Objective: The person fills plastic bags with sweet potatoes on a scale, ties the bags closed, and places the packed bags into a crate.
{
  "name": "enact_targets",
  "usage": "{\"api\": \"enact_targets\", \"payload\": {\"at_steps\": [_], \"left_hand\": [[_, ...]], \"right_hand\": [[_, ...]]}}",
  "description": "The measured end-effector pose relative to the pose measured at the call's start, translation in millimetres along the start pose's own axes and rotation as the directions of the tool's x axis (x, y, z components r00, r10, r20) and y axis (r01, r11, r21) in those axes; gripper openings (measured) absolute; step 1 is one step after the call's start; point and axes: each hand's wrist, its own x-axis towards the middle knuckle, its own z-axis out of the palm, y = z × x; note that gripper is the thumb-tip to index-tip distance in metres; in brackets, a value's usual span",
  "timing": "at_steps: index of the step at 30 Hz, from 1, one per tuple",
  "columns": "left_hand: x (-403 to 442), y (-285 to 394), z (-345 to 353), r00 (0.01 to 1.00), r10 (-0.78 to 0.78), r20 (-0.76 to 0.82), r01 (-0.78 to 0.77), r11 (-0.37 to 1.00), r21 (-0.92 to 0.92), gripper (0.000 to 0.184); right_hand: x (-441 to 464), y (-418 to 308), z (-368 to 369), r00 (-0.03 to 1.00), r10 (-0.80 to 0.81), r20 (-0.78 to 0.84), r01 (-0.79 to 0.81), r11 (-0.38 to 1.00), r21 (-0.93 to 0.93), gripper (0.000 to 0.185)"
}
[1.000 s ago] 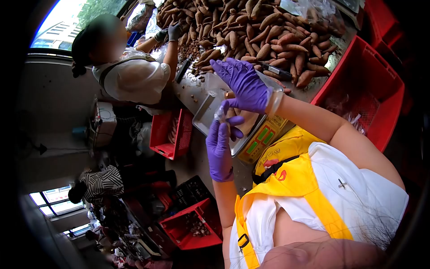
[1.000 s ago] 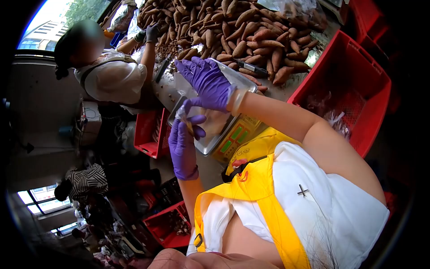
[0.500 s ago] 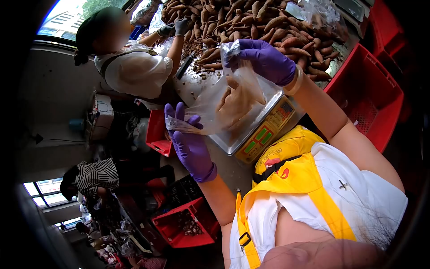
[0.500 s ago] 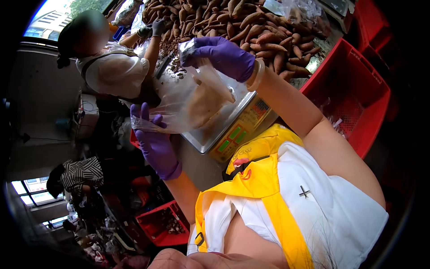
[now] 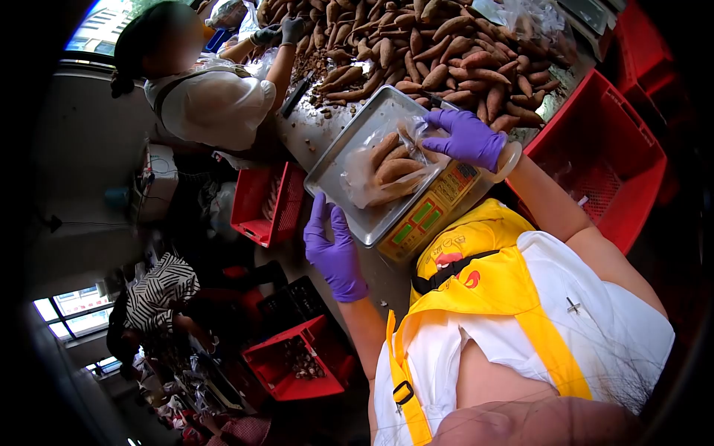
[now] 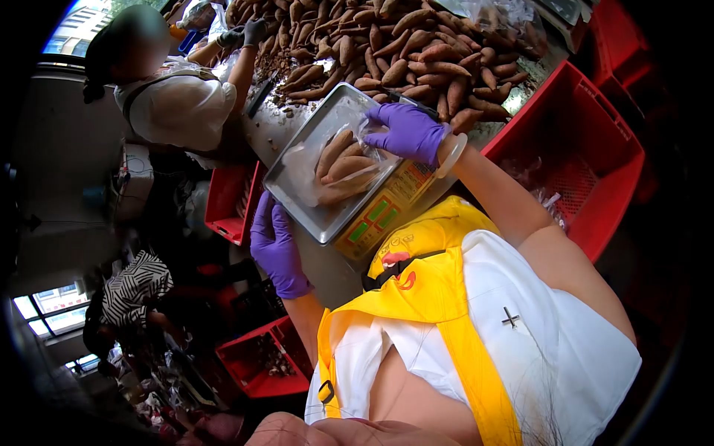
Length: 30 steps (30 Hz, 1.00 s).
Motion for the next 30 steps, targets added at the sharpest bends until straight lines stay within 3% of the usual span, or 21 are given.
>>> {"api": "enact_targets", "payload": {"at_steps": [1,2,3,5,7,8,9,10,11,13,15,16,18,21,22,23,25,26,28,29,30], "left_hand": [[0,-1,-4,1.000,-0.009,-0.003,0.009,1.000,0.001,0.030],[0,1,-8,0.998,0.062,-0.028,-0.059,0.993,0.102,0.031],[0,1,-12,0.990,0.132,-0.042,-0.121,0.972,0.204,0.032],[2,13,-16,0.992,0.091,-0.090,-0.075,0.984,0.163,0.032],[6,26,-14,0.992,0.105,-0.071,-0.096,0.988,0.117,0.041],[7,37,-10,0.992,0.100,-0.072,-0.090,0.988,0.121,0.041],[7,49,-3,0.974,0.228,0.021,-0.226,0.946,0.232,0.050],[7,56,6,0.931,0.342,0.127,-0.365,0.873,0.324,0.059],[5,57,19,0.876,0.431,0.216,-0.482,0.800,0.357,0.081],[4,44,56,0.802,0.488,0.344,-0.595,0.700,0.394,0.099],[10,19,82,0.803,0.477,0.357,-0.586,0.523,0.619,0.087],[11,-3,83,0.803,0.481,0.353,-0.586,0.524,0.619,0.087],[26,-38,85,0.877,0.120,0.465,-0.466,0.451,0.761,0.070],[23,-37,74,0.882,0.170,0.440,-0.461,0.506,0.729,0.061],[19,-34,75,0.841,0.387,0.378,-0.541,0.582,0.607,0.057],[14,-21,84,0.833,0.395,0.388,-0.553,0.578,0.599,0.057],[2,11,105,0.700,0.638,0.321,-0.704,0.541,0.460,0.048],[-2,6,117,0.697,0.643,0.319,-0.707,0.539,0.458,0.048],[-1,-22,139,0.756,0.488,0.437,-0.655,0.546,0.522,0.048],[2,-36,138,0.754,0.493,0.433,-0.656,0.544,0.523,0.048],[7,-46,133,0.782,0.376,0.497,-0.623,0.460,0.633,0.044]], "right_hand": [[-4,-5,-4,0.994,-0.097,-0.052,0.079,0.956,-0.282,0.038],[-9,-17,-7,0.973,-0.193,-0.130,0.131,0.916,-0.379,0.043],[-10,-31,-12,0.929,-0.326,-0.177,0.235,0.887,-0.397,0.045],[-12,-54,-14,0.829,-0.513,-0.224,0.401,0.823,-0.403,0.041],[-14,-83,-12,0.832,-0.540,-0.126,0.487,0.820,-0.301,0.029],[-13,-88,-4,0.848,-0.525,-0.069,0.497,0.834,-0.239,0.024],[-10,-87,6,0.847,-0.527,-0.069,0.499,0.833,-0.237,0.024],[-7,-83,18,0.893,-0.440,0.097,0.449,0.851,-0.274,0.024],[-4,-78,29,0.909,-0.332,0.253,0.403,0.857,-0.321,0.025],[11,-59,41,0.885,0.018,0.466,0.285,0.770,-0.571,0.038],[20,-12,63,0.942,0.034,0.334,0.231,0.658,-0.717,0.051],[23,13,73,0.957,0.034,0.288,0.207,0.617,-0.760,0.055],[40,45,81,0.970,0.233,0.065,-0.161,0.822,-0.546,0.070],[38,57,88,0.989,0.143,-0.036,-0.136,0.788,-0.600,0.073],[33,56,85,0.991,0.127,-0.047,-0.131,0.811,-0.570,0.074],[32,61,85,0.989,0.132,-0.061,-0.143,0.811,-0.568,0.074],[32,73,87,0.981,0.181,-0.062,-0.187,0.833,-0.521,0.076],[36,74,81,0.970,0.245,0.012,-0.208,0.846,-0.491,0.081],[37,87,73,0.977,0.210,0.022,-0.181,0.887,-0.424,0.082],[36,95,70,0.983,0.181,0.035,-0.157,0.923,-0.350,0.083],[31,97,69,0.991,0.107,-0.086,-0.123,0.970,-0.209,0.075]]}}
